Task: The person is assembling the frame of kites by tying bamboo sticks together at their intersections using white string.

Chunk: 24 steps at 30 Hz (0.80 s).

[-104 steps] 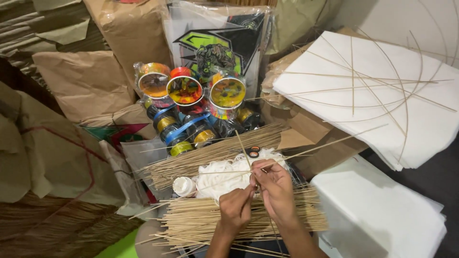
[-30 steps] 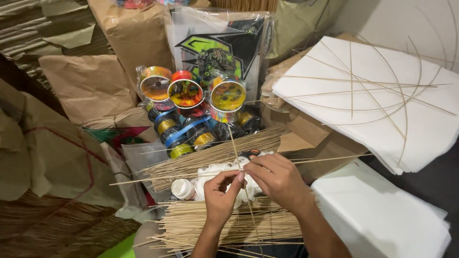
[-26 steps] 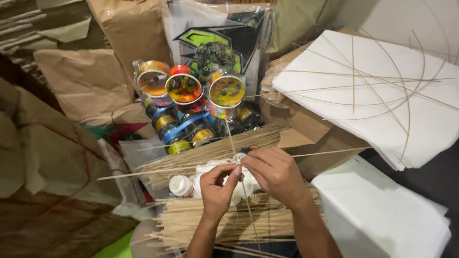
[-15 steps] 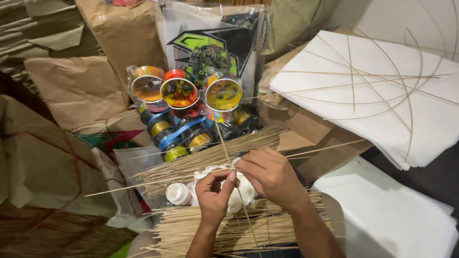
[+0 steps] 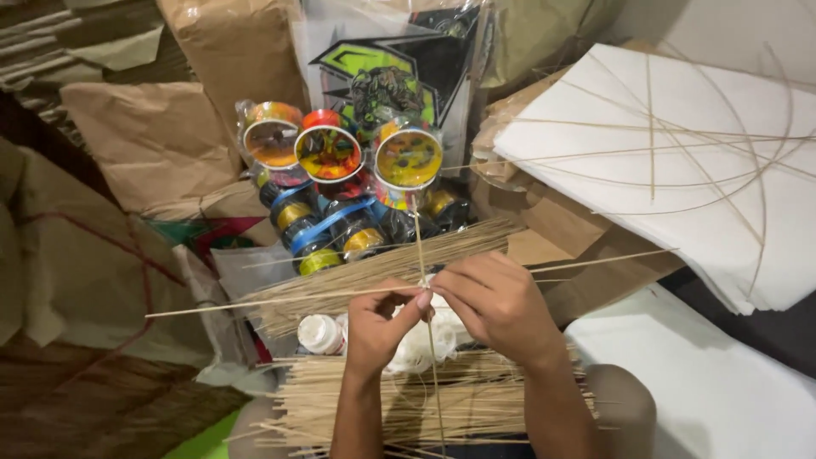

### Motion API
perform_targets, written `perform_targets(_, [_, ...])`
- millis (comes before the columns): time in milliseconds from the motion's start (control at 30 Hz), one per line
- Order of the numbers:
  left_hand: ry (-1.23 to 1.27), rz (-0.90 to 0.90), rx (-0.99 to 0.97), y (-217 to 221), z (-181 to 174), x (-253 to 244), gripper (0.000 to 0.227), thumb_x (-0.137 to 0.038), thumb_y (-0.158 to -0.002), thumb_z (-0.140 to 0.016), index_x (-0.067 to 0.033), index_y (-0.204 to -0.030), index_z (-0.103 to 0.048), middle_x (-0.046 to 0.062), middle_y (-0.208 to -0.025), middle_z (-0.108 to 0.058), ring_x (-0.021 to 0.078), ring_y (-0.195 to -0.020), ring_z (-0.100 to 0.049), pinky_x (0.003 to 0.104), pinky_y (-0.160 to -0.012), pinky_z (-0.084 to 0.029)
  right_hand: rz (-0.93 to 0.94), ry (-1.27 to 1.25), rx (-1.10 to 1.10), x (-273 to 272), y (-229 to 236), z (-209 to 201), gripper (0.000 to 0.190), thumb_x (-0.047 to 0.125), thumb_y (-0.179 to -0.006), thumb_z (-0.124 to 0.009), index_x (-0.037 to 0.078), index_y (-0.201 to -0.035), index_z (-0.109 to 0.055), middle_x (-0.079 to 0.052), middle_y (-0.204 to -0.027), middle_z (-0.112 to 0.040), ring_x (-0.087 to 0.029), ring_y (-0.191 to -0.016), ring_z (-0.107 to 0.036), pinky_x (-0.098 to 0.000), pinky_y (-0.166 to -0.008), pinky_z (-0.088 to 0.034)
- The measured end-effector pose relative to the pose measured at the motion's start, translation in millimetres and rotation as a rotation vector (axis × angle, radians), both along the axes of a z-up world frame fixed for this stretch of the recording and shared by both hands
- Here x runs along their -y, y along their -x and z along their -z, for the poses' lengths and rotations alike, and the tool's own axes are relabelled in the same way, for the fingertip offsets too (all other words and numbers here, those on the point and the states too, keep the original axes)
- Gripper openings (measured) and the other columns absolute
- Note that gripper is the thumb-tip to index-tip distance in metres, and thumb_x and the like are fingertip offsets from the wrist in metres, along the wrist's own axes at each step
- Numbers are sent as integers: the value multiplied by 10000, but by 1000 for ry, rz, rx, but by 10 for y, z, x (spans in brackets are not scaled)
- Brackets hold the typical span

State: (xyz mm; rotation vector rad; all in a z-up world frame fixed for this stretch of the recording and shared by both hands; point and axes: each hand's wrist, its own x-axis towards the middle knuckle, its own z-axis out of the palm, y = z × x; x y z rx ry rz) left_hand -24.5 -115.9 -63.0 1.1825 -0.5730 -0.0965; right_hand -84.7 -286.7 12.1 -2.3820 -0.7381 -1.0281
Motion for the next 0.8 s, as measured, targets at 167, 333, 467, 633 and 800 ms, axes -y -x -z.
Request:
perform_targets(167, [-5,-84,9,24,196,23,85,-84,-881,-777,-18,-827,-773,87,-688,-737,147,-636,-679,279,-625,-556,-50,37,-32,-5,-22,0,42,46,-980,-660,23,-990,-693,-101,-961,-701,-268,-833,-664,-379,-709,-472])
perform_targets(333, [139,-136,0,92,334,60,72,-59,-883,-772,-8,-838,-750,119,-683,-708,173,-604,-658,292,-577,-536,-63,30,-62,-48,-39,78,35,46,-978,-670,30,-992,-698,-86,-947,-708,-257,-821,-668,-371,-703,-480])
perform_targets(467, [87,-212,-74,95,442,88,107,-95,-862,-788,9,-855,-768,129,-679,-729,168,-585,-676,287,-544,-570,-38,14,-74,-51,-67,150,46,60,-978,-666,33,-980,-704,-95,-936,-694,-265,-818,-663,-380,-706,-497])
perform_targets(633, [41,-245,-90,122,423,113,139,-125,-876,-779,9,-909,-762,110,-642,-719,138,-529,-629,266,-511,-549,-5,-22,-55,-45,-116,323,40,57,-974,-668,36,-964,-701,-93,-932,-689,-268,-829,-658,-384,-734,-503])
perform_targets(800, [27,-242,-96,138,374,105,154,-143,-882,-775,7,-915,-759,105,-661,-720,139,-549,-637,264,-526,-548,-1,-22,-31,-74,-119,297,49,41,-976,-664,21,-946,-698,-98,-908,-686,-267,-804,-652,-386,-720,-502])
